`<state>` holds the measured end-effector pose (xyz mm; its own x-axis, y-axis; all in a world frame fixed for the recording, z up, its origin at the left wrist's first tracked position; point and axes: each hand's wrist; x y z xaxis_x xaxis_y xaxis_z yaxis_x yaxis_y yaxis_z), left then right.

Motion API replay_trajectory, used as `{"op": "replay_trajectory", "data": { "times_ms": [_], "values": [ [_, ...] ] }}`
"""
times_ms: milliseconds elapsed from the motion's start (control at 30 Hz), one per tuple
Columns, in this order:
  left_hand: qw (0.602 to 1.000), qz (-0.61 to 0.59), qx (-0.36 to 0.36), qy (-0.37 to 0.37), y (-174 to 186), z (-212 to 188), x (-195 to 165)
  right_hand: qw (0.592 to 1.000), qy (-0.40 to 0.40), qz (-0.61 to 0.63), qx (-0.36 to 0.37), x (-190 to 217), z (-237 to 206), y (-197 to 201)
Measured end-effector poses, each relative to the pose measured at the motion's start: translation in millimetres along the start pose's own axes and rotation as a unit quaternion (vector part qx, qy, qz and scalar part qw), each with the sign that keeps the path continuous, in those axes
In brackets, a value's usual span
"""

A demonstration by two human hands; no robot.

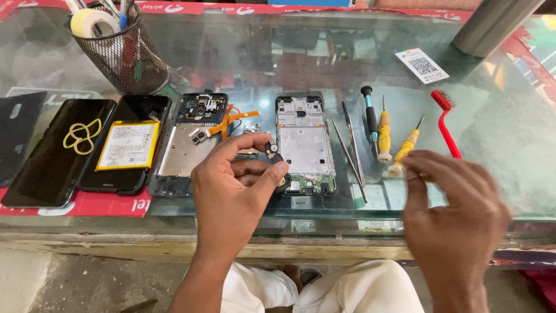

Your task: The person uses tweezers to remove a small component from a disassembled smartphone chassis, then uses a red brush to clean the component. The person places the cleaned component back into the chassis and handles a ribbon cable.

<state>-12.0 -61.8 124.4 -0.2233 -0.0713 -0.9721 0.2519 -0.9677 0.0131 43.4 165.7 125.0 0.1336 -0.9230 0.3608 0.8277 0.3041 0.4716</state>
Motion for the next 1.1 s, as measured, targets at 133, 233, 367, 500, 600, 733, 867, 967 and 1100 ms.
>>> {"op": "replay_trajectory", "data": {
  "times_ms": [133, 233, 367, 500, 600, 733, 867, 967, 1100],
  "values": [
    [1.000, -0.010, 0.017, -0.017, 1, -1, -3, 0.995, -0.052, -0.082, -0.005, -42, 18, -3],
    [0.997, -0.037, 0.038, -0.054, 2, 0, -1, 0.984, -0.117, -0.119, 0.063, -67, 21, -11],
    [0.994, -0.062, 0.039, -0.081, 4, 0, 5, 0.969, -0.208, -0.102, 0.090, -82, 16, -17],
    [0.996, -0.051, 0.038, -0.065, 4, 1, 10, 0.986, -0.102, -0.122, 0.055, -81, 21, -17],
    [0.996, -0.067, 0.060, -0.011, 4, 3, 10, 0.991, -0.085, -0.105, -0.003, -76, 19, -6],
    [0.996, -0.042, 0.070, 0.017, 4, 4, 9, 0.942, -0.280, 0.173, -0.061, -62, -37, 22],
    [0.987, -0.126, 0.099, -0.012, 6, -10, 10, 0.865, -0.268, 0.421, 0.054, -45, -125, 20],
    [0.977, -0.196, 0.048, 0.063, 8, -45, 13, 0.795, -0.287, 0.524, 0.104, -43, -168, 17],
    [0.959, -0.234, -0.015, 0.160, 2, -92, 18, 0.818, -0.201, 0.506, 0.184, -41, -178, 26]
  ]
}}
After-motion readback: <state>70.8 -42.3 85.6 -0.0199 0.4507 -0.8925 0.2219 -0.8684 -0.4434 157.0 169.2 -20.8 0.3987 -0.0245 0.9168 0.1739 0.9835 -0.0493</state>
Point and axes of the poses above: each hand's wrist, its own z-axis towards the middle knuckle, its own y-axis out of the back of the hand, x = y × z, and after that the axes turned 10 degrees about -x, right-handed
